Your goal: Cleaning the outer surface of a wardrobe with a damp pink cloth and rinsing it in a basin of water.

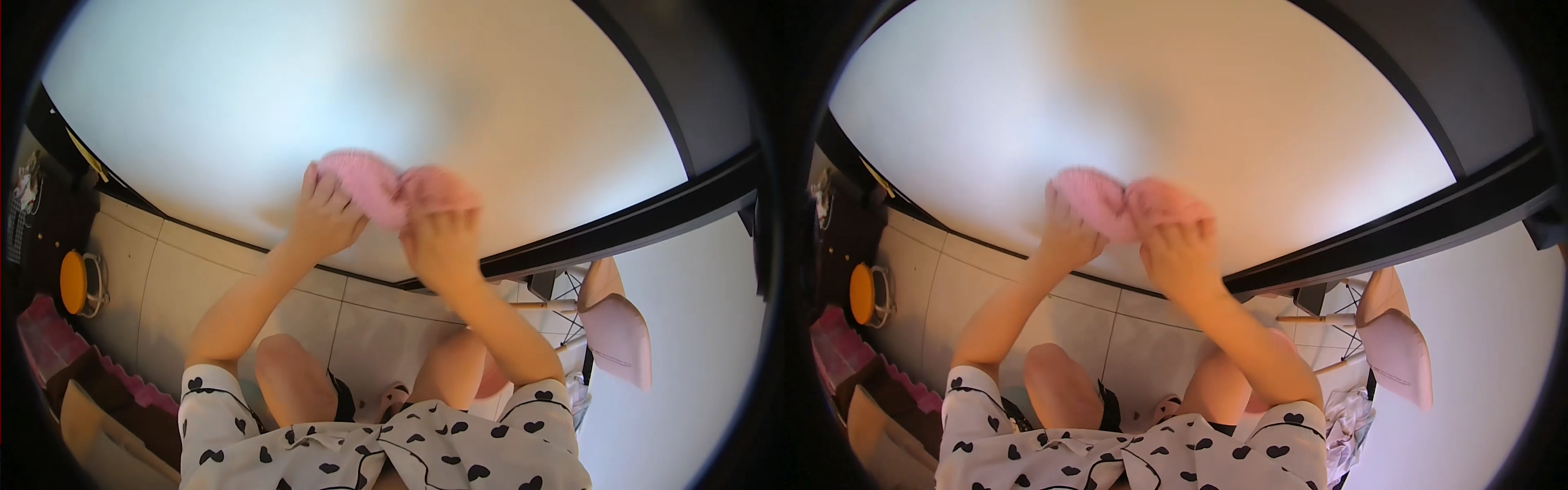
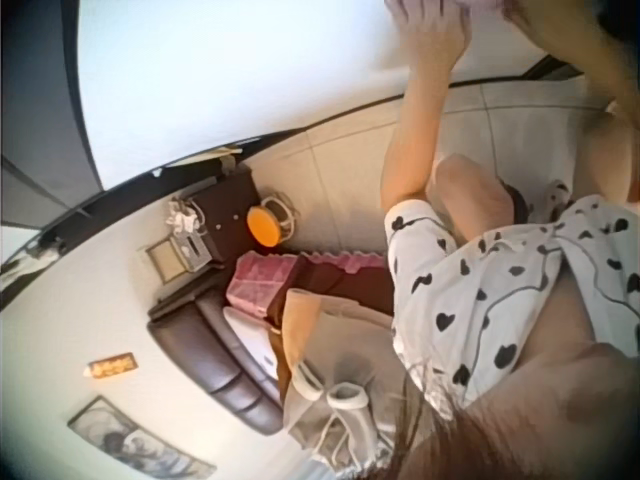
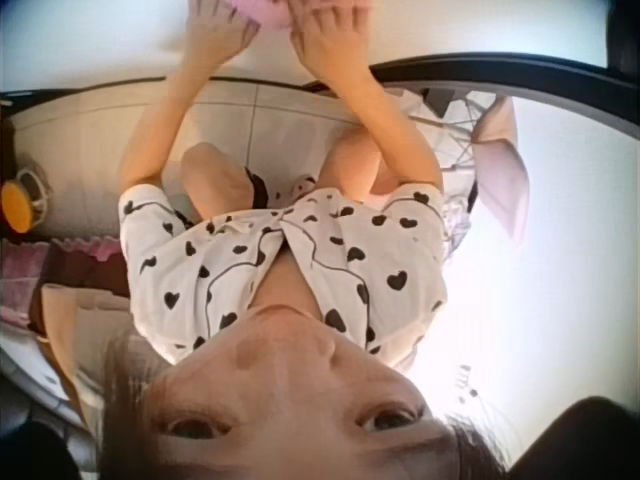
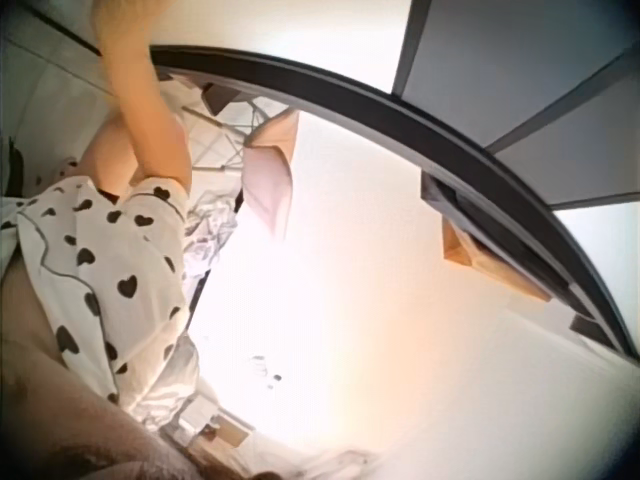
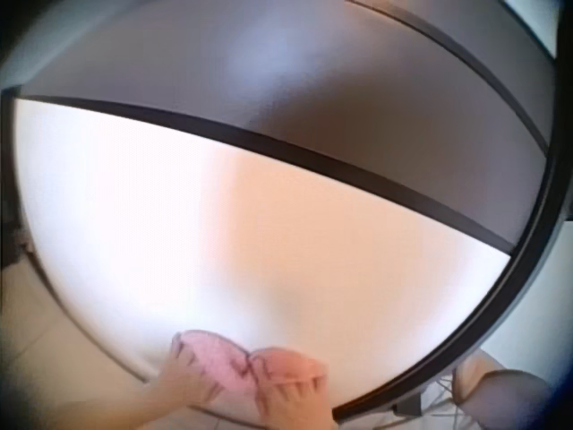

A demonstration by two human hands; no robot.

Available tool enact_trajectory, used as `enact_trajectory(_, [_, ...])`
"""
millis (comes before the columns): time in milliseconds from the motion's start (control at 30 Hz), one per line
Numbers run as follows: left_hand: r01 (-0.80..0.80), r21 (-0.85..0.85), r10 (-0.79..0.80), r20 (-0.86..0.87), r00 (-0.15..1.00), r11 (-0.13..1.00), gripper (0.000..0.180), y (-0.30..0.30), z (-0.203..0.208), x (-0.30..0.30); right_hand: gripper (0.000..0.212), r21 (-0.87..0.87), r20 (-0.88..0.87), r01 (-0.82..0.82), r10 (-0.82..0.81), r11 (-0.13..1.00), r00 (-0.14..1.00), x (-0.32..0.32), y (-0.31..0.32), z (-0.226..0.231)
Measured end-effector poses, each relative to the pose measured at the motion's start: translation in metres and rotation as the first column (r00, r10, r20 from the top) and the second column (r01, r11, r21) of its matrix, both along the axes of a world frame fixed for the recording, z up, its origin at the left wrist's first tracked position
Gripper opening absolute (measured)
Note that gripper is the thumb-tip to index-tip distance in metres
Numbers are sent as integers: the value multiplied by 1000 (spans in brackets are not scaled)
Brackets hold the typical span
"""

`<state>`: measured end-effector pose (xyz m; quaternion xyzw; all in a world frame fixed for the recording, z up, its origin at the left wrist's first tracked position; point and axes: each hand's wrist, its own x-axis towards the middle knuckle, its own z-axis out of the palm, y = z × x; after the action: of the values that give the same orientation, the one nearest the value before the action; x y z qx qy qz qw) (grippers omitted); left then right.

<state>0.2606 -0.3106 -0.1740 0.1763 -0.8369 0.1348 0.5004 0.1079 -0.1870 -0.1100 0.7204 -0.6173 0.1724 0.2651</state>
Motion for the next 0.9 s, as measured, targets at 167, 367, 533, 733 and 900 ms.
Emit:
enact_trajectory(167, [85,-96,-106,-241,965,992,30,18,145,-47,73,-362,68,83,-63,929,996,-37,15,111])
enact_trajectory(367, [184,-132,-176,70,982,974,25,39,109,-85,62,-44,480,335,-274,941,834,-62,47,43])
enact_trajectory(533, [247,-23,-236,217,947,969,20,54,24,-92,52,14,401,319,-298,948,866,-62,61,-54])
enact_trajectory(733, [278,124,-303,303,904,953,15,74,-57,-106,54,-68,336,340,-300,938,893,-74,72,-144])
enact_trajectory(900, [265,188,-314,315,895,946,16,95,-113,-117,55,68,528,357,-337,932,779,-75,85,-207])
